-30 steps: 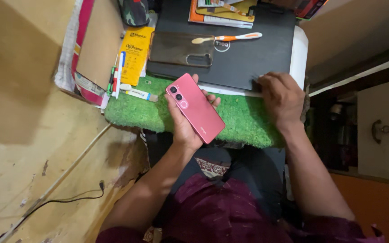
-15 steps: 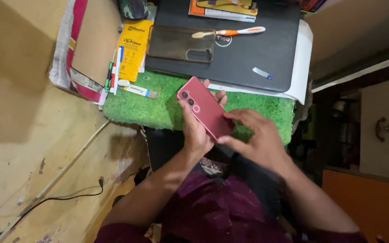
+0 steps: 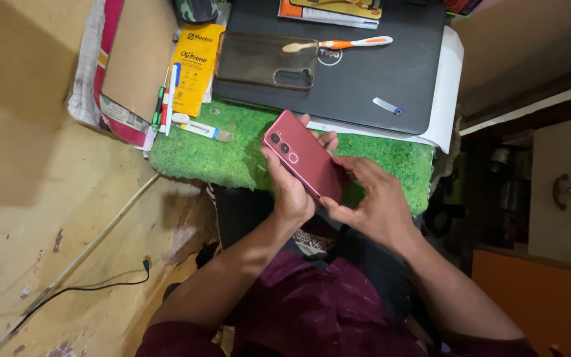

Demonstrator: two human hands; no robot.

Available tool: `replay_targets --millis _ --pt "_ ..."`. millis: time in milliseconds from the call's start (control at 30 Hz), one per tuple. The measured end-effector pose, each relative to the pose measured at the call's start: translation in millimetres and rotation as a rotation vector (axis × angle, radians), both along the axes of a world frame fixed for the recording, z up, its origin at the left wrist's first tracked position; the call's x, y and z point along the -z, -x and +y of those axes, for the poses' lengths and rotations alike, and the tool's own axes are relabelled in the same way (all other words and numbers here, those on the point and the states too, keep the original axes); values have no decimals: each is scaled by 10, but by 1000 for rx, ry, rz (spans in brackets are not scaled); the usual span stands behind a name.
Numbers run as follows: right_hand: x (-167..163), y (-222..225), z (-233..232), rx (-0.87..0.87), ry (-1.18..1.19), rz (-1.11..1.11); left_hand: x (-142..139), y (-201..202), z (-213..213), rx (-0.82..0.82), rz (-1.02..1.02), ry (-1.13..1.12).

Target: The person removes the back cover from a pink smartphone, sets it aside, and works on the exposed internal components of the opened phone on a green mat. They use a small red handheld tool to repeatedly work on the phone's internals, steadying the device with the other hand.

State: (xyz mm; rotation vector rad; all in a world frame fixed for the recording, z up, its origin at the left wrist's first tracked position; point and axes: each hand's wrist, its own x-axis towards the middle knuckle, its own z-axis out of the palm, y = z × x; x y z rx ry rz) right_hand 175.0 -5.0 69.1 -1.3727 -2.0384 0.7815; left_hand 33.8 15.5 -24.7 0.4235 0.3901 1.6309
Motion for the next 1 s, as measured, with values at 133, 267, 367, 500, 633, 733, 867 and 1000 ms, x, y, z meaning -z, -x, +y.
replay_targets --millis 133,267,367,500,633,733,867,1000 --pt "16 -22 29 -20 -49 -20 21 -33 11 -2 -26 35" --pt "14 -75 74 -39 -60 33 33 -45 20 21 -65 64" --pt "31 -151 135 -52 -23 46 18 -61 30 31 -89 76" --pt "117 -278 173 -48 21 73 -29 -76 33 49 -78 150" --pt "229 -462 219 -67 271 488 -45 -55 61 70 -149 145" --pt "286 -604 312 -55 540 820 -31 -41 73 49 -153 127" --pt "322 -693 386 21 725 1200 -14 -25 74 31 -132 135" --pt "322 -701 434 -18 847 1351 -32 1 62 9 -61 169"
